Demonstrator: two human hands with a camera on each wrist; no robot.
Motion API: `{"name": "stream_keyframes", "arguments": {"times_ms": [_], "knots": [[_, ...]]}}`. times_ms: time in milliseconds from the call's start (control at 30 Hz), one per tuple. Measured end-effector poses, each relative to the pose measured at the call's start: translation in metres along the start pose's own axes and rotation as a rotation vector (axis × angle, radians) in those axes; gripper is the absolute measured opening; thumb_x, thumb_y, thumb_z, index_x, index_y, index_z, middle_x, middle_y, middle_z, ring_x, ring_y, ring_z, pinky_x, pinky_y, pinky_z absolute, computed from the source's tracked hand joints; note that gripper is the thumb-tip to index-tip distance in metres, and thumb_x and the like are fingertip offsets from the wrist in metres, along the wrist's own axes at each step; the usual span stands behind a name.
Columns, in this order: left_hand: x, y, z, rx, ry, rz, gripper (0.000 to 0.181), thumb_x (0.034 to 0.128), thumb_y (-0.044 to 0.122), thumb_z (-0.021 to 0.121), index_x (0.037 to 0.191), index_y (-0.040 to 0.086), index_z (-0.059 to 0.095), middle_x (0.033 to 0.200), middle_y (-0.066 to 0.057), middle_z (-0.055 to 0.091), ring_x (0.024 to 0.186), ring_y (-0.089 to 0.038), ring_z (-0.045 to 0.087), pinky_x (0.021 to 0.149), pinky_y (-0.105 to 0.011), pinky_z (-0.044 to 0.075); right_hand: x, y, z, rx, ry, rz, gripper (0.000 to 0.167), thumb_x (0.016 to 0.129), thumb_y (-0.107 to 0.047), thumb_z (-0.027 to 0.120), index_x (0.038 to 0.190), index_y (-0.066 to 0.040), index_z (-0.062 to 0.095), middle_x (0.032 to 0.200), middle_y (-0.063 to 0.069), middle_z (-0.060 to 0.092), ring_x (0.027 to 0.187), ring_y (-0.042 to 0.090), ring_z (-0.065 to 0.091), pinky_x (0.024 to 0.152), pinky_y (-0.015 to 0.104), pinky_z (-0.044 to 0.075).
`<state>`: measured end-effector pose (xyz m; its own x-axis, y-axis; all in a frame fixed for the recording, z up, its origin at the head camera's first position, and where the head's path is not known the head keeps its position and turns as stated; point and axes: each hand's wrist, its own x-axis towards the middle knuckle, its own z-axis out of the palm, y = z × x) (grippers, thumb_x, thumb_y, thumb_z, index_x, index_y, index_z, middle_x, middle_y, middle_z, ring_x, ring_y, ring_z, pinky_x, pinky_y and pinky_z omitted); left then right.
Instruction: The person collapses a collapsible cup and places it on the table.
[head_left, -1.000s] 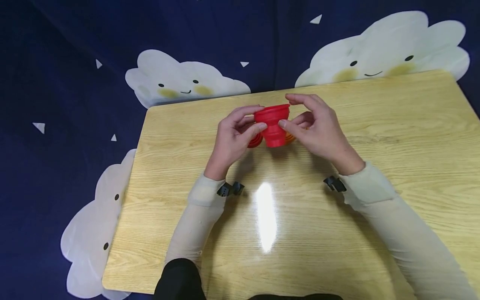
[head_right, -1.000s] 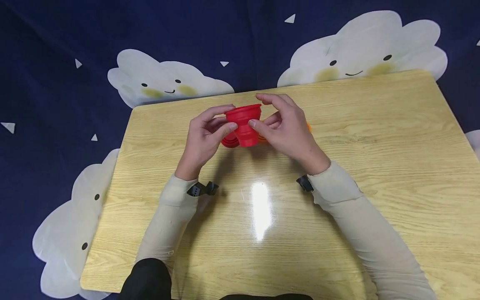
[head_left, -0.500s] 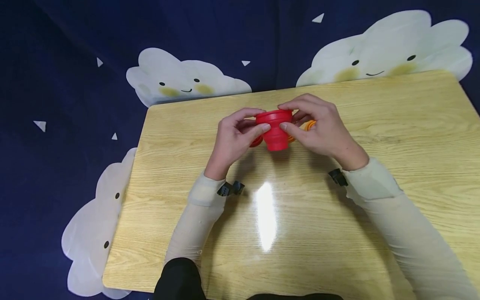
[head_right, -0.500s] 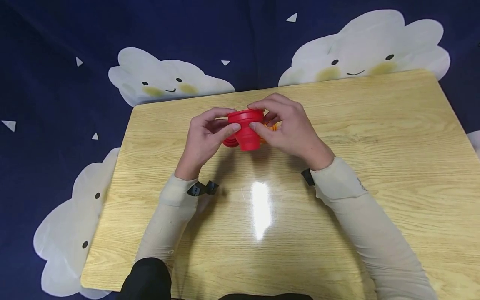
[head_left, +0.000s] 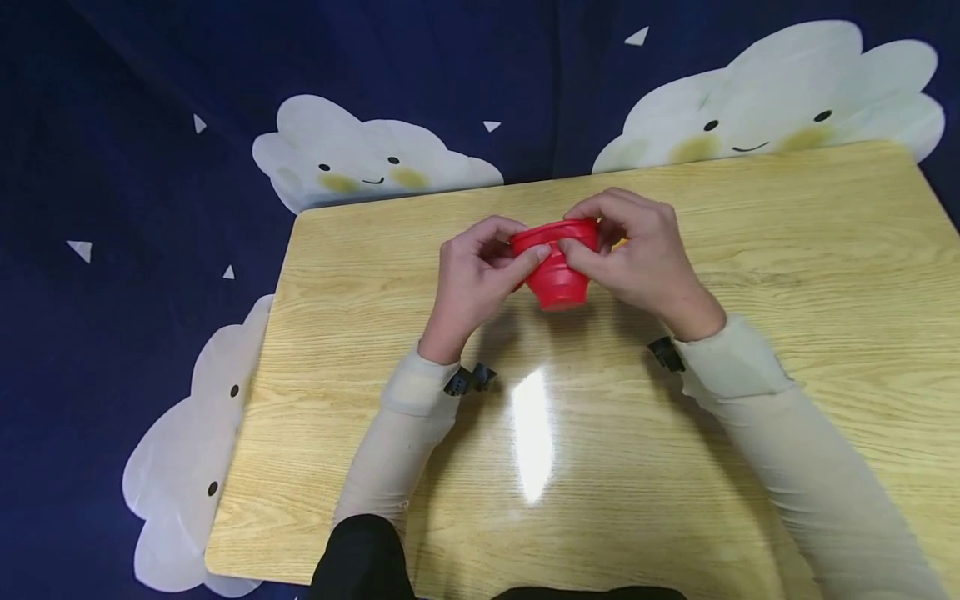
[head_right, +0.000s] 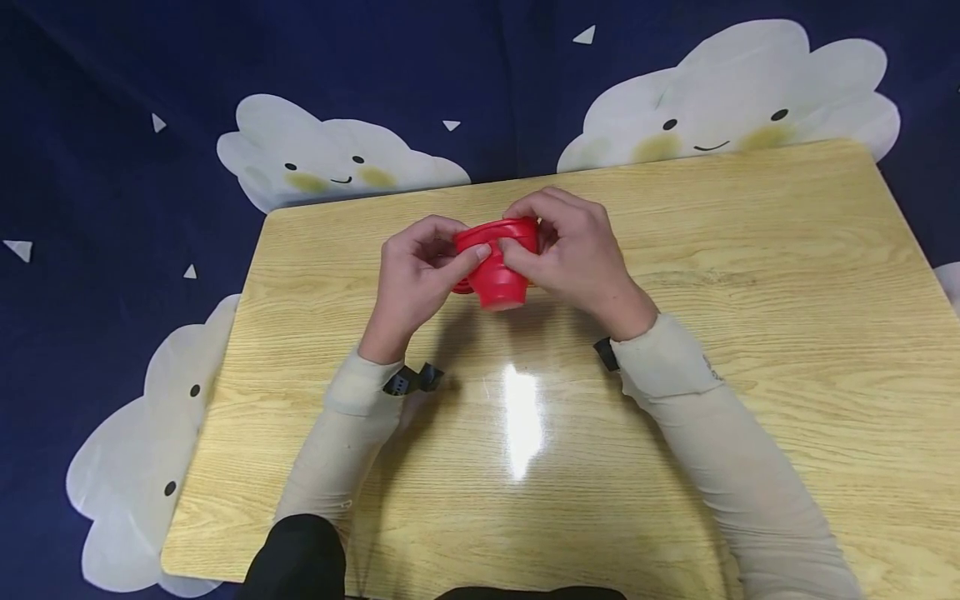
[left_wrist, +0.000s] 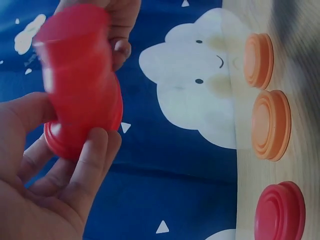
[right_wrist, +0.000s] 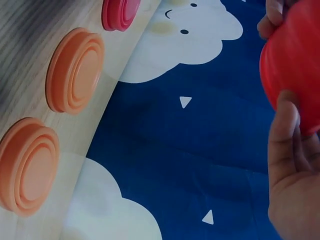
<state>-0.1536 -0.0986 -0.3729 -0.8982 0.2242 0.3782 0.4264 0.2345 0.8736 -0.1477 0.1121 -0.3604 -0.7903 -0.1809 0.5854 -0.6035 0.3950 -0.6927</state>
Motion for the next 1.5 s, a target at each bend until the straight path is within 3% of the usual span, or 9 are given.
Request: {"name": "stream_keyframes", "arguments": {"times_ms": [367,567,767,900,1100,1200,1300,1400,1500], "knots": [[-0.001,-0.002,0.003,0.019,0.046,0.032,0.02,0.089,0.016,0.079,0.101,0.002,0.071,0.072,-0.002,0.064,0.059,-0.016,0.056,0.052,-0.027,0.05,-0.004,0.011,0.006,0.025,-0.007,0.028,0.018,0.084,-0.008,0.081,0.099,-0.001,0.075,0.077,0.002,0.07,0.055,0.01,0.055,0.051,0.016,0.047],[-0.001,-0.007,-0.003,-0.224,-0.047,0.04,0.024,0.094,0.006,0.07,0.117,0.0,0.065,0.086,-0.01,0.067,0.067,-0.026,0.06,0.058,-0.03,0.052,-0.003,0.006,0.007,0.134,0.042,0.215,0.015,0.088,-0.012,0.079,0.097,-0.001,0.076,0.076,0.003,0.07,0.053,0.015,0.06,0.047,0.021,0.05],[-0.006,-0.01,-0.01,-0.416,-0.139,0.013,0.016,0.0936,-0.004,0.065,0.109,-0.007,0.07,0.095,-0.013,0.068,0.067,-0.024,0.054,0.057,-0.029,0.047,0.0,0.006,0.006,0.251,0.098,0.308,0.014,0.089,-0.005,0.075,0.098,0.005,0.074,0.078,0.006,0.071,0.054,0.015,0.064,0.051,0.019,0.054],[-0.004,-0.01,-0.009,-0.419,-0.146,0.009,0.015,0.0914,-0.004,0.068,0.106,-0.008,0.072,0.095,-0.012,0.07,0.07,-0.026,0.057,0.058,-0.028,0.047,0.001,0.006,0.008,0.318,0.137,0.334,0.014,0.089,-0.004,0.073,0.097,0.008,0.074,0.076,0.004,0.071,0.052,0.015,0.064,0.048,0.02,0.053],[-0.001,-0.007,-0.002,-0.354,-0.097,0.082,0.015,0.0889,-0.005,0.072,0.104,-0.009,0.073,0.096,-0.013,0.073,0.074,-0.028,0.061,0.063,-0.027,0.053,0.001,0.007,0.009,0.463,0.204,0.408,0.014,0.091,-0.005,0.071,0.092,0.009,0.073,0.062,0.01,0.064,0.035,0.016,0.052,0.034,0.019,0.042],[-0.002,-0.008,-0.001,-0.332,-0.054,0.102,0.015,0.0889,-0.006,0.072,0.104,-0.009,0.073,0.094,-0.013,0.073,0.073,-0.026,0.061,0.063,-0.027,0.053,0.0,0.008,0.009,0.537,0.172,0.391,0.012,0.092,-0.005,0.072,0.096,0.006,0.074,0.067,0.013,0.065,0.037,0.017,0.052,0.035,0.019,0.043],[-0.001,-0.008,-0.002,-0.323,-0.028,0.11,0.016,0.089,-0.006,0.071,0.105,-0.008,0.073,0.094,-0.013,0.073,0.072,-0.025,0.059,0.063,-0.027,0.052,-0.003,0.01,0.006,0.626,0.096,0.293,0.016,0.094,0.0,0.068,0.108,0.007,0.07,0.079,0.017,0.065,0.042,0.02,0.053,0.041,0.02,0.047],[0.0,-0.007,-0.005,-0.32,-0.043,0.114,0.026,0.0896,-0.006,0.07,0.116,-0.006,0.071,0.094,-0.013,0.072,0.07,-0.025,0.057,0.059,-0.027,0.049,-0.006,0.012,0.002,0.697,0.004,0.18,0.024,0.093,0.008,0.063,0.117,0.01,0.066,0.093,0.019,0.065,0.051,0.023,0.055,0.049,0.023,0.051],[0.0,-0.006,-0.006,-0.326,-0.11,0.123,0.032,0.0931,-0.006,0.064,0.125,-0.005,0.067,0.093,-0.012,0.068,0.07,-0.024,0.052,0.054,-0.027,0.045,-0.009,0.014,-0.002,0.75,-0.03,0.121,0.023,0.091,0.01,0.065,0.114,0.012,0.068,0.1,0.018,0.067,0.056,0.022,0.057,0.053,0.023,0.052]]}}
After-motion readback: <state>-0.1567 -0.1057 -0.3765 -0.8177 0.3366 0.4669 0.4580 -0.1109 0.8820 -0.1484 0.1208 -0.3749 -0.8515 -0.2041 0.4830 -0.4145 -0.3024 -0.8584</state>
